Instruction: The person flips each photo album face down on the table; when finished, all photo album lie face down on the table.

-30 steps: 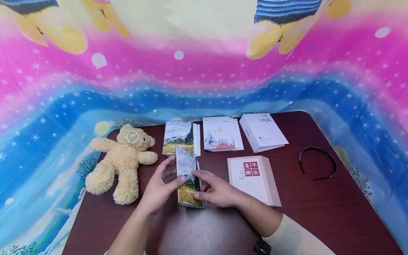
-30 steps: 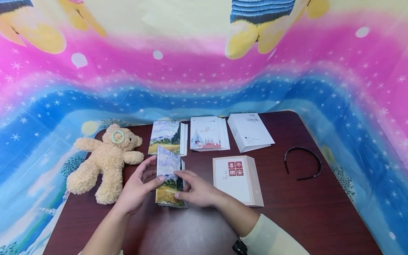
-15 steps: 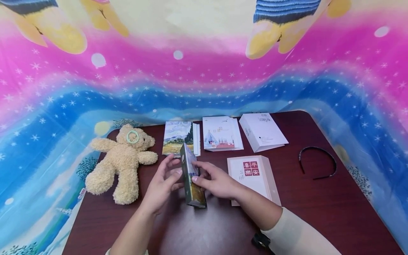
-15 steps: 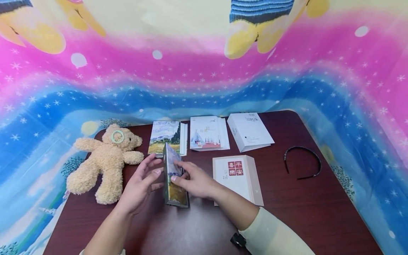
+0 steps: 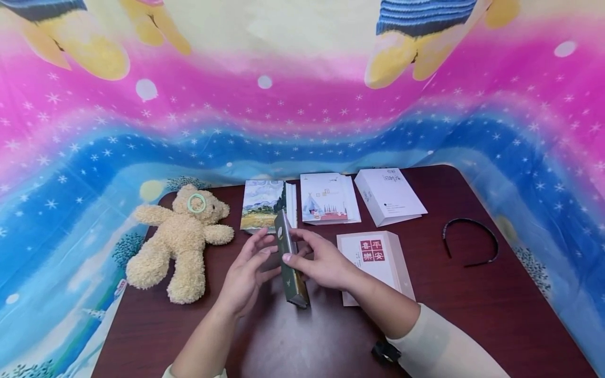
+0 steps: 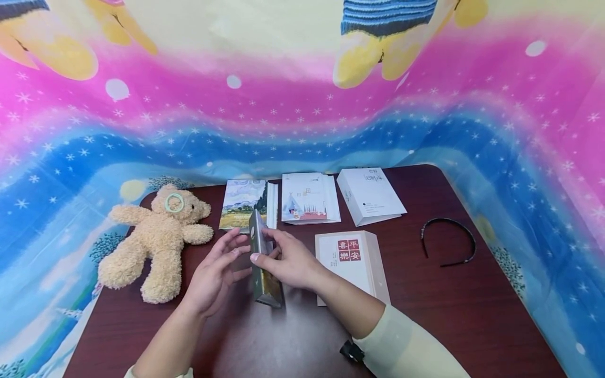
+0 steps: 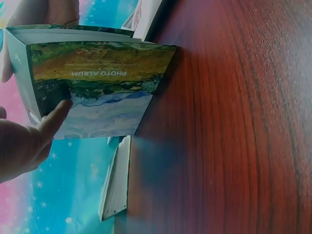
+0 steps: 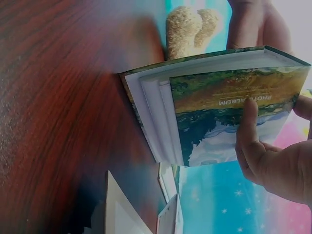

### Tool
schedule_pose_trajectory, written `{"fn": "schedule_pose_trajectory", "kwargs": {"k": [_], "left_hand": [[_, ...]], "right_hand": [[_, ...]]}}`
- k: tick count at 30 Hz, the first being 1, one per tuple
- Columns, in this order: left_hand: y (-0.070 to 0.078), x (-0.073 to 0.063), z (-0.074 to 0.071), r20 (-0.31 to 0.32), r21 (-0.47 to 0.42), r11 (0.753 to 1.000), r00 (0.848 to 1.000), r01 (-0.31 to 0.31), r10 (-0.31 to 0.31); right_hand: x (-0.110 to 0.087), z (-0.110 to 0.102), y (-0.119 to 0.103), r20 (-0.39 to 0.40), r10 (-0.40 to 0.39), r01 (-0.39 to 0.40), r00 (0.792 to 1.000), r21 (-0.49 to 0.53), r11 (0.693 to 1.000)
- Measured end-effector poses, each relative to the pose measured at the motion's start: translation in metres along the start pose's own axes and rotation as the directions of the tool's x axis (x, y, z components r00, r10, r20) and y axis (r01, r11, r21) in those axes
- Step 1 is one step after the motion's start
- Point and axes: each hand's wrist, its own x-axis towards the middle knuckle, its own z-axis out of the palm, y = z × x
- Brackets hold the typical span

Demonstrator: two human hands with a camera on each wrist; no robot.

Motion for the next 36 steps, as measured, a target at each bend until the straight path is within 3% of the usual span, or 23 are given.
{"fn": "schedule_pose_trajectory", "kwargs": {"k": [7, 13, 20, 25, 36], "left_hand": [[-0.006, 0.006, 0.001, 0.051, -0.076, 0.997, 0.999, 0.021, -0.017], [-0.014, 0.011, 0.002, 0.09, -0.065, 0.996, 0.995, 0.057, -0.051], [-0.022, 0.017, 0.003, 0.091, -0.061, 0.995, 0.993, 0.083, -0.078], [-0.03, 0.023, 0.004, 0.096, -0.012, 0.992, 0.988, 0.125, -0.123], [-0.048, 0.029, 0.001, 0.114, 0.15, 0.969, 0.97, 0.195, -0.213]], "right_hand": [[-0.003, -0.003, 0.0, -0.078, -0.027, 0.029, 0.997, 0.027, 0.999], [-0.005, -0.007, 0.006, -0.113, -0.068, 0.071, 0.991, 0.022, 0.997], [-0.008, -0.014, 0.008, -0.134, -0.074, 0.074, 0.988, -0.005, 0.997], [-0.011, -0.019, 0.01, -0.162, -0.073, 0.069, 0.984, -0.027, 0.997], [-0.017, -0.026, 0.017, -0.208, -0.013, 0.023, 0.978, 0.047, 0.999]]}}
